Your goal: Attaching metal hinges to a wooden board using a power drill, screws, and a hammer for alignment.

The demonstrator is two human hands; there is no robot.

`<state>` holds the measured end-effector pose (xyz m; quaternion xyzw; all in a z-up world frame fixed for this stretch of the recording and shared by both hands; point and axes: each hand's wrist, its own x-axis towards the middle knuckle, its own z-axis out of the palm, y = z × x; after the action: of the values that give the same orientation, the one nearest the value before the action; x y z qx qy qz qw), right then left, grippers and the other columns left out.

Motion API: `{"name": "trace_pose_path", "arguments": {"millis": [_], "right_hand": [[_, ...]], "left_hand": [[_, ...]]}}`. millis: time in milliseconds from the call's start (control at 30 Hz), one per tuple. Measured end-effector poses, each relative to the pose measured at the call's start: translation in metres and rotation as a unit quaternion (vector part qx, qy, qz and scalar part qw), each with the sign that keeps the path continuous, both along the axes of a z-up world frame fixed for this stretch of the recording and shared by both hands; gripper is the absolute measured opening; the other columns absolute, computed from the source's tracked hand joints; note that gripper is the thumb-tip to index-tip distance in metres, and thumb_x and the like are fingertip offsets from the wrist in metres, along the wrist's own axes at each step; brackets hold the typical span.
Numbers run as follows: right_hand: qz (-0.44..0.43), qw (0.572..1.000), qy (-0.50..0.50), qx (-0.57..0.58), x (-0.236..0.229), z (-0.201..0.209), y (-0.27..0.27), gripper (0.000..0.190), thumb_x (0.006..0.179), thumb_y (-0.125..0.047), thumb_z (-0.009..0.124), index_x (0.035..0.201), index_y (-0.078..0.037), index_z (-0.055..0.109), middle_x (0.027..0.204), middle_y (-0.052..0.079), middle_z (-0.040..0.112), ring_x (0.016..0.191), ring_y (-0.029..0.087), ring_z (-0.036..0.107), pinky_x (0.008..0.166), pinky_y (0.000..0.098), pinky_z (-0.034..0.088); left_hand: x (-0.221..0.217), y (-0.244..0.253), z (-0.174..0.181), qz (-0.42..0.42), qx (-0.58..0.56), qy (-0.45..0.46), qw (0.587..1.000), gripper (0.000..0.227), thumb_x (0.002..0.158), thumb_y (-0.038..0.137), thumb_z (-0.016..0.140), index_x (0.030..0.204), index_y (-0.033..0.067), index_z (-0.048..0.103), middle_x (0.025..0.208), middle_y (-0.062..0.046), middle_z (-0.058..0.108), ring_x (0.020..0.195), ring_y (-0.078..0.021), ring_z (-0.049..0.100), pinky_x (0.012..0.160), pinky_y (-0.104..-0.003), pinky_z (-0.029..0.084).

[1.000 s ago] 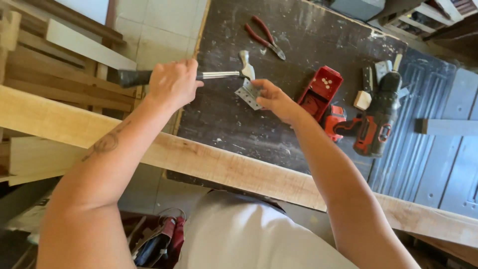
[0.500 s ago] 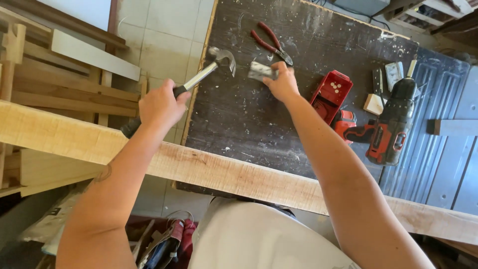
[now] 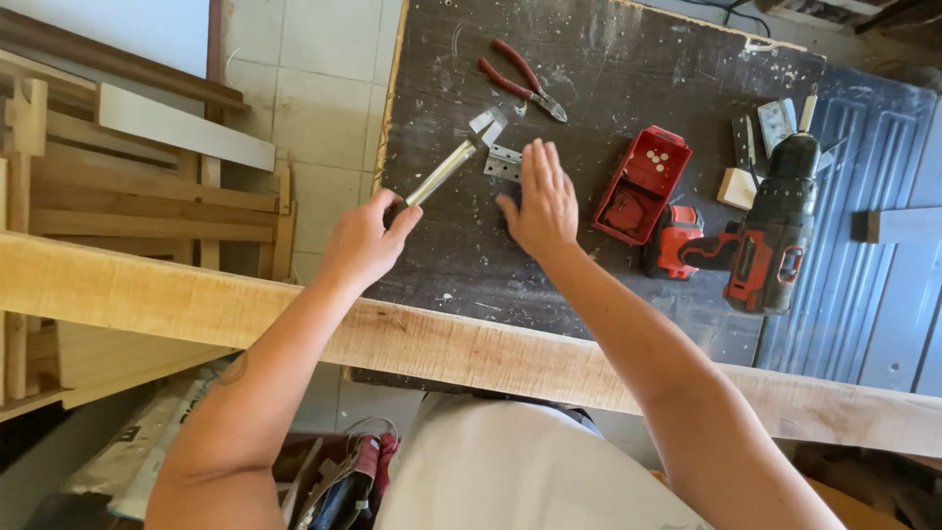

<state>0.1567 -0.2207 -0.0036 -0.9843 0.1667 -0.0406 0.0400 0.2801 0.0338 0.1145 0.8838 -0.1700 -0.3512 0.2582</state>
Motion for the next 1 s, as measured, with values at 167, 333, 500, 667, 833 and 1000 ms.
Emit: {"name": "trace_pose_path", "arguments": {"millis": [167,333,500,667,833,1000], "right_hand": [[-0.024,0.988,0.113,0.099,0.006,0.019,0.012,0.109,0.097,-0.069,0.062,0.169,0.001,0.020,0.177,0.020,0.016,0.165,0.035,0.011,0.134,0.0511,0.016],[-0.034,0.980,0.158,0.117,0.006,0.029,0.017,0.119,0.093,-0.080,0.057,0.170,0.000,0.013,0.178,0.020,0.009,0.166,0.034,0.004,0.135,0.0528,0.007],[-0.034,0.982,0.159,0.096,0.002,0.024,0.020,0.126,0.085,-0.085,0.058,0.170,-0.001,0.014,0.179,0.017,0.007,0.166,0.034,0.003,0.134,0.0562,0.005],[-0.040,0.984,0.146,0.094,0.011,0.024,0.013,0.127,0.085,-0.084,0.059,0.170,0.000,0.015,0.179,0.018,0.007,0.166,0.034,0.003,0.134,0.0579,0.004],[-0.034,0.989,0.122,0.081,0.013,0.021,0.014,0.129,0.083,-0.087,0.057,0.169,-0.001,0.018,0.179,0.018,0.010,0.166,0.035,0.004,0.134,0.0603,0.002],[-0.033,0.988,0.123,0.087,0.004,0.017,0.019,0.130,0.082,-0.087,0.059,0.169,0.000,0.019,0.178,0.020,0.012,0.166,0.036,0.008,0.133,0.0614,0.003]], "left_hand": [[-0.010,-0.011,0.003,-0.036,0.018,-0.004,0.999,0.071,0.105,0.074,0.040,0.130,0.0137,0.068,0.107,-0.025,0.077,0.107,-0.0456,0.074,0.092,-0.056,0.058],[-0.023,-0.021,-0.011,-0.065,0.036,-0.031,0.997,0.065,0.107,0.070,0.032,0.129,0.0168,0.064,0.099,-0.026,0.077,0.102,-0.0473,0.075,0.089,-0.057,0.059],[-0.020,-0.021,-0.001,-0.057,0.051,-0.028,0.997,0.067,0.108,0.065,0.033,0.131,0.0106,0.065,0.101,-0.034,0.075,0.103,-0.0504,0.074,0.089,-0.058,0.060],[-0.020,-0.028,0.021,-0.053,0.006,-0.043,0.998,0.066,0.110,0.063,0.034,0.130,0.0082,0.065,0.099,-0.034,0.075,0.100,-0.0516,0.074,0.086,-0.060,0.060],[-0.014,-0.025,-0.008,-0.085,0.057,-0.075,0.992,0.063,0.110,0.060,0.035,0.127,0.0074,0.066,0.101,-0.035,0.074,0.101,-0.0515,0.074,0.087,-0.059,0.061],[-0.024,-0.032,0.038,-0.073,0.066,-0.040,0.994,0.070,0.109,0.064,0.030,0.132,0.0074,0.063,0.105,-0.036,0.074,0.106,-0.0515,0.073,0.090,-0.062,0.059]]}}
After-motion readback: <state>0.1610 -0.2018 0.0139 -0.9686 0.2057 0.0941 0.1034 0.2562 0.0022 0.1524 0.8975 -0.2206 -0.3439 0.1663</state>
